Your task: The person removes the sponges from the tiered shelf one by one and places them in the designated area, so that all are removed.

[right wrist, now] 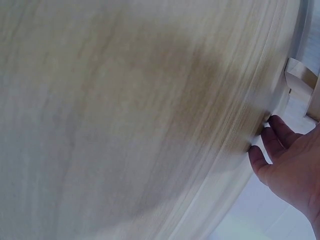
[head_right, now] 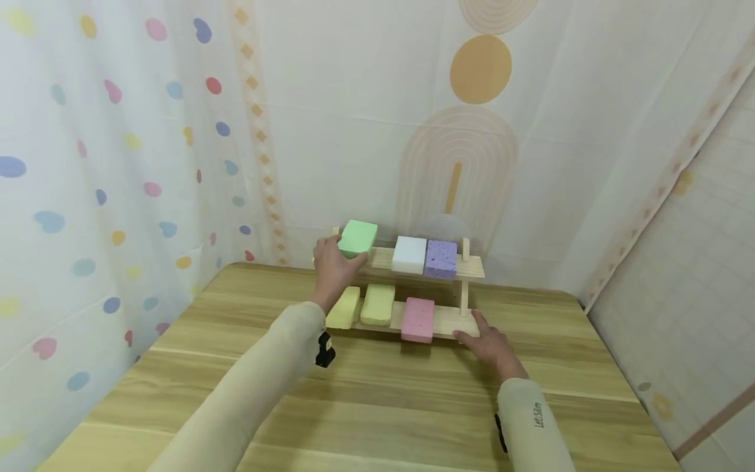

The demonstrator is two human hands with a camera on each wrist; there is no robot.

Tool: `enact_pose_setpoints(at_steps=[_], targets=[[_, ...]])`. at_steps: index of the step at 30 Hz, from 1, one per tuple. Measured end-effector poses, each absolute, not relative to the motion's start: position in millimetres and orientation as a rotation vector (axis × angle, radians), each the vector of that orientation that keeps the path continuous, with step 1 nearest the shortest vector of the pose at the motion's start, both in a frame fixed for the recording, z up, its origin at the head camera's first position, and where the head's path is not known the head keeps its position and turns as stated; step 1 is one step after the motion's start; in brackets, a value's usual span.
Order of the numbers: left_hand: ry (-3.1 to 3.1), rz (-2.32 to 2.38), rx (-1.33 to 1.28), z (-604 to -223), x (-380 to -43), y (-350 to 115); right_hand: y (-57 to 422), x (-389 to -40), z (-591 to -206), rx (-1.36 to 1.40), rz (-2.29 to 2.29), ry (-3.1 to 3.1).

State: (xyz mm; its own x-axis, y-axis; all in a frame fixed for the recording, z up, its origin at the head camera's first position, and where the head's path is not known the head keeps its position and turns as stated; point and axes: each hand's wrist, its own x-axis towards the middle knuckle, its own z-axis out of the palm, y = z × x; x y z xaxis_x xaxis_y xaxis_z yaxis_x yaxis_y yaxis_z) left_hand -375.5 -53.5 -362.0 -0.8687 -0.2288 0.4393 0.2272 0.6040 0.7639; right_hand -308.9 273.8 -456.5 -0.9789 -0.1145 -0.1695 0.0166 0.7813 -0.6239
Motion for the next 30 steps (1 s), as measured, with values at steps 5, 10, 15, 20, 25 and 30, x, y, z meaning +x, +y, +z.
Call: enact_pose_setpoints(at_steps=[5, 10, 15, 20, 25, 30], targets=[[-2.300, -1.206, 0.011, -349.5, -376.5, -73.4, 272.2, -306.5, -454.6, -0.073, -0.954, 2.793], [-2.290, -1.207, 0.046, -336.1, -375.3, -95.2, 271.2, -306.9, -454.8, -0.076, -0.953, 2.790], [-2.269, -1.198, 0.053, -322.4, -373.8, -114.0, 271.6, -306.4, -452.8, -0.070, -0.957, 2.785], [-2.249, -1.204, 0.083, -312.1, -374.2, -129.8, 273.2, -307.8, -451.7, -0.075, -0.957, 2.793], [-2.232, -1.196, 0.118, -308.3, -375.9, -144.1, 272.9, -307.4, -451.4, -0.063, -0.948, 2.790], [-2.219, -1.191, 0.162, -308.3, -376.3, -159.8, 272.7, -306.5, -450.2, -0.062, -0.951, 2.791]])
